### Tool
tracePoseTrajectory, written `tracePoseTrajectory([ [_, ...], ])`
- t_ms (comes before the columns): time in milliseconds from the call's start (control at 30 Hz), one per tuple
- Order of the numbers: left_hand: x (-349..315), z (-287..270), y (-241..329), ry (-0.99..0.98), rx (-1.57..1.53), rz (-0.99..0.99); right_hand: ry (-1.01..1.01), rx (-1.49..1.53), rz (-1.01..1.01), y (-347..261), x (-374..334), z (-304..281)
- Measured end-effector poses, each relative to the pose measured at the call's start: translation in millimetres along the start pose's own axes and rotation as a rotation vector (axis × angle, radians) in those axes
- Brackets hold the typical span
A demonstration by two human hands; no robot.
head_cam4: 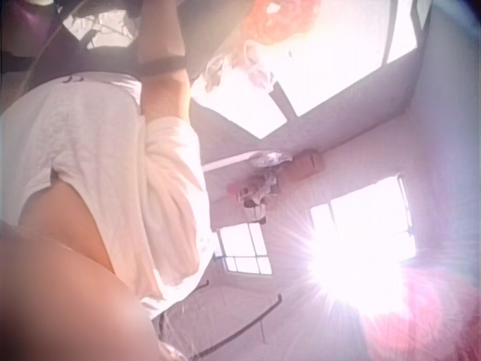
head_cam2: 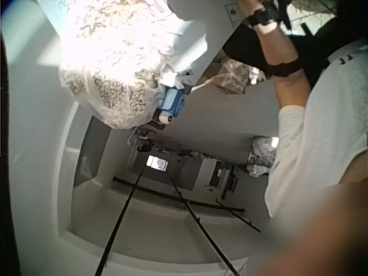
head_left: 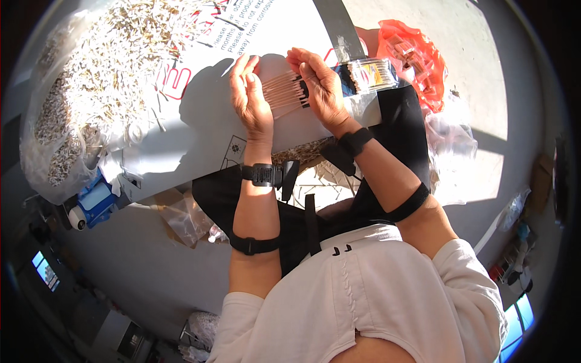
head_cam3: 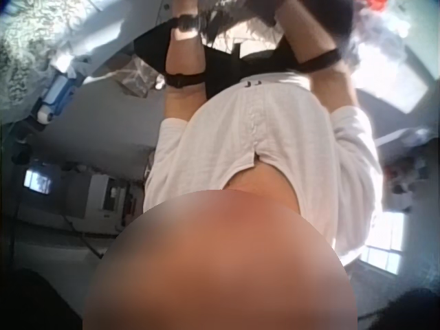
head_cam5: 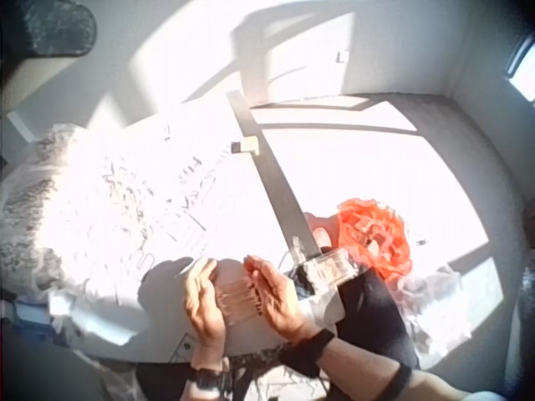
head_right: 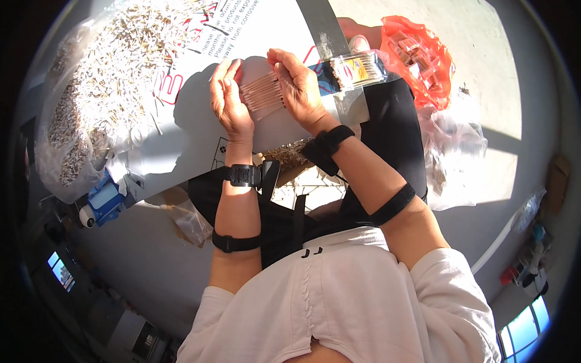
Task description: Assembling cotton swabs by attaching heads to sticks and packaging them into bags.
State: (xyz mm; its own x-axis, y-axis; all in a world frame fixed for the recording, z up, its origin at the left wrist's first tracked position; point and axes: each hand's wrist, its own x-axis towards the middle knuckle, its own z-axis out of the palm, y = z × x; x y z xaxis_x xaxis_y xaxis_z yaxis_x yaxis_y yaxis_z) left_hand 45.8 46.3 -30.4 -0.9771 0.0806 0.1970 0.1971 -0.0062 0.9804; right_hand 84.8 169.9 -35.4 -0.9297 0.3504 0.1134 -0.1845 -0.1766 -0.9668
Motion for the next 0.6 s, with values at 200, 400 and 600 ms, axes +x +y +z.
tracePoseTrajectory([
  [200, -3.9, 2.8, 1.0, 0.012, -0.11, -0.008, 0.022, -0.066, 0.036, 1.6, -13.7, 0.1],
  [400, -6.2, 10.9, 4.7, 0.007, -0.129, -0.013, 0.019, -0.035, -0.014, 2.5, -13.0, 3.8],
  [600, -4.3, 8.4, -2.0, 0.01, -0.187, -0.013, 0.017, -0.121, -0.086, -4.1, -12.0, 4.8],
])
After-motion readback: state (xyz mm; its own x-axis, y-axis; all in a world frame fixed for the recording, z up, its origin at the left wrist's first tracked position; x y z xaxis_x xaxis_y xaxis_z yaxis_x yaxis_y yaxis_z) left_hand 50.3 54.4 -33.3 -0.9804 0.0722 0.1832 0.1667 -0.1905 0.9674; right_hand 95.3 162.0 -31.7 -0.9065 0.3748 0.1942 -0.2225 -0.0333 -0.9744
